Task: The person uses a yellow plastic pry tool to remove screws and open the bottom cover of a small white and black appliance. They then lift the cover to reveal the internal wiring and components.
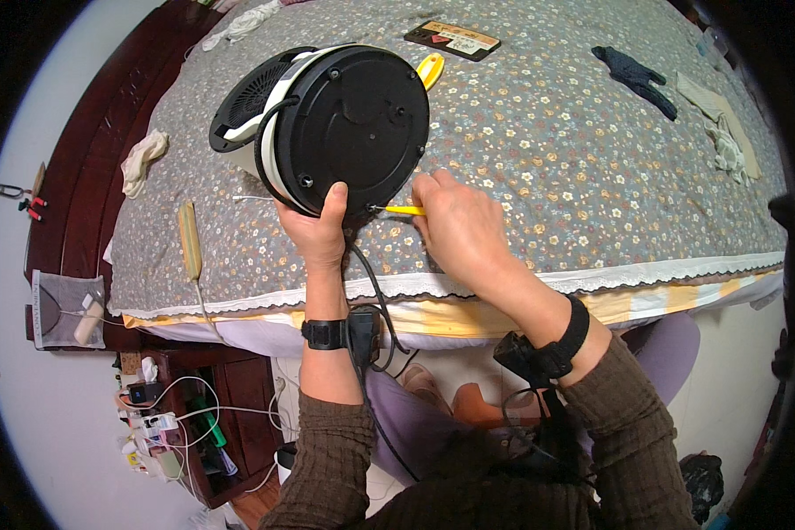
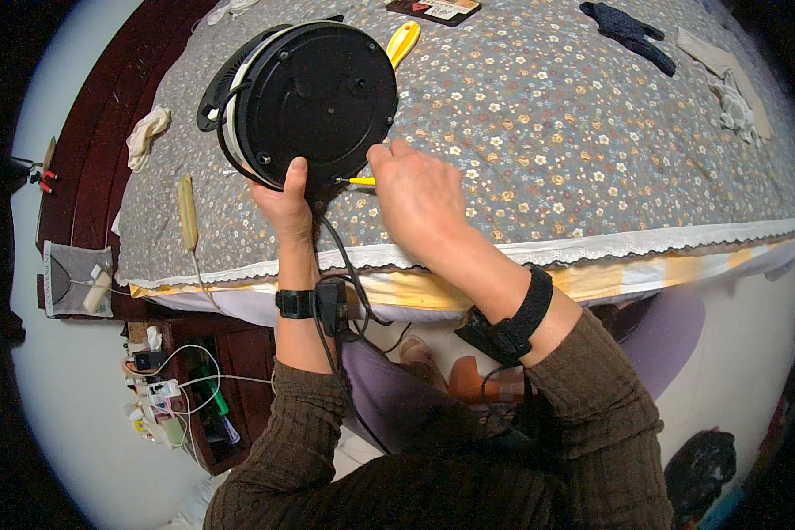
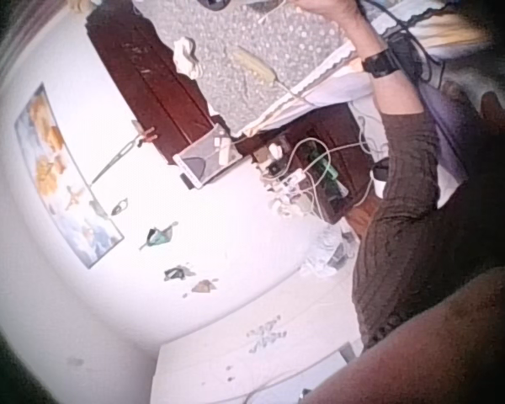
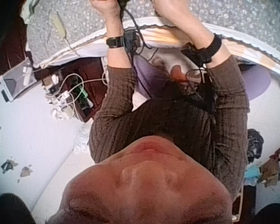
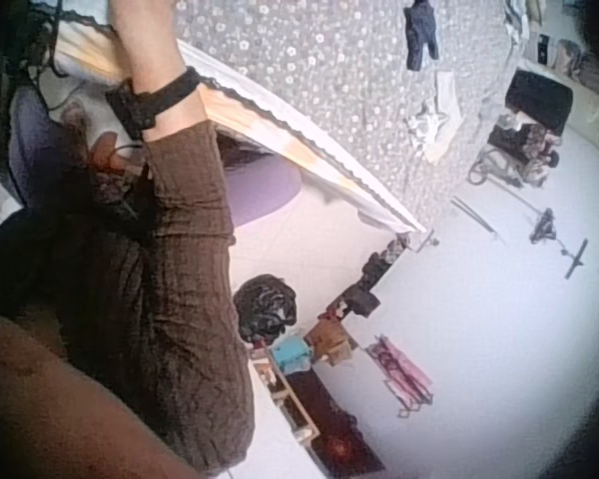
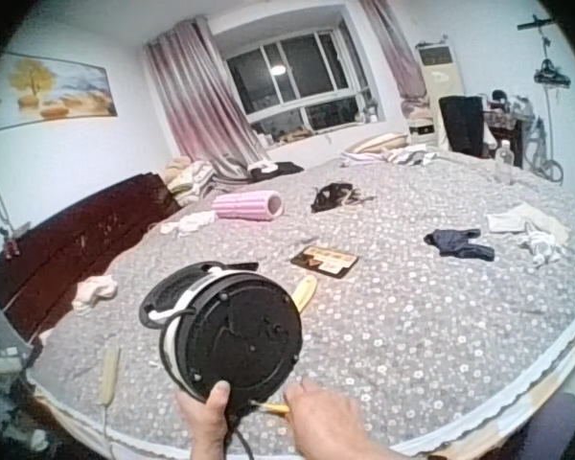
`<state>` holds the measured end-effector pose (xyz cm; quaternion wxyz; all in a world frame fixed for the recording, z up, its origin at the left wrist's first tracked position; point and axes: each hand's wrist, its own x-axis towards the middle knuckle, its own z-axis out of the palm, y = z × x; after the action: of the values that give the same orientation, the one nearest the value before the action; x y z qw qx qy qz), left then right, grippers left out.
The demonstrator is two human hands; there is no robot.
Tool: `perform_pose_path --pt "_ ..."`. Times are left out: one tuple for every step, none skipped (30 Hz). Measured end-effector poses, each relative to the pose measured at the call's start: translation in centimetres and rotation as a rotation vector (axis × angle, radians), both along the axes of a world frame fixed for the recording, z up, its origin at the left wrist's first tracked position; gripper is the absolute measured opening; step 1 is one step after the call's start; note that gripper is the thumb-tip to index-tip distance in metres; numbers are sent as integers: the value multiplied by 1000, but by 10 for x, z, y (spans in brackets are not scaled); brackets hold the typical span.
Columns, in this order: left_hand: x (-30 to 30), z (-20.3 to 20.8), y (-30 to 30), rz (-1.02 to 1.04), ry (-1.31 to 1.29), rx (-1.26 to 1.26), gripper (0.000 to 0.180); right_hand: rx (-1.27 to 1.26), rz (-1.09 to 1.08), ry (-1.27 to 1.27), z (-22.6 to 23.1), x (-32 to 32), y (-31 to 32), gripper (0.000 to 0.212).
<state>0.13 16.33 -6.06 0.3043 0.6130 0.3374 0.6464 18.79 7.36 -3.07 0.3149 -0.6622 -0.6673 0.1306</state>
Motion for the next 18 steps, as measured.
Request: perform_pose_path --pt "0 0 0 9 5 -2 75 68 -5 -19 -1 0 0 17" --pt "1 0 0 -2 -5 -7 75 135 -10 -38 -3 2 0 17" --pt "1 0 0 -4 -7 -3 75 126 -20 -20 -4 4 -1 16" --pt "0 1 0 1 2 14 75 117 -30 -2 -6 8 -1 16" --pt "0 1 0 -5 -7 2 75 107 -40 16 -7 13 -1 16" --pt "0 0 0 -5 -6 2 75 77 -49 13 -7 20 0 14" --pt "0 0 1 0 -2 6 75 48 -60 9 -7 29 2 13" --pt "1 0 1 -10 -19 6 75 45 -68 0 -7 40 3 13" --pt "1 -1 1 -16 -33 11 76 58 -99 -18 -7 50 4 15" --pt "2 -1 2 -18 -43 24 76 27 -138 -39 -6 62 6 16" --pt "2 -2 2 -16 -42 16 76 38 -167 -64 -6 74 10 17" --pt "2 -1 1 -11 -37 17 76 49 -202 -96 -5 85 13 18" --pt "1 -1 1 2 -23 27 76 70 -225 -97 -5 95 17 20" --pt "2 -1 1 -3 -24 11 76 92 -255 -104 -5 103 20 21" --pt "2 0 1 0 -16 5 77 107 -287 -110 -6 110 24 22" --pt "3 1 2 10 -8 -2 77 150 -297 -156 -6 116 28 23" --pt "5 1 2 7 -22 -6 77 185 -309 -202 -7 120 31 25" --pt "8 0 2 10 -35 -9 77 208 -329 -248 -8 122 33 26"
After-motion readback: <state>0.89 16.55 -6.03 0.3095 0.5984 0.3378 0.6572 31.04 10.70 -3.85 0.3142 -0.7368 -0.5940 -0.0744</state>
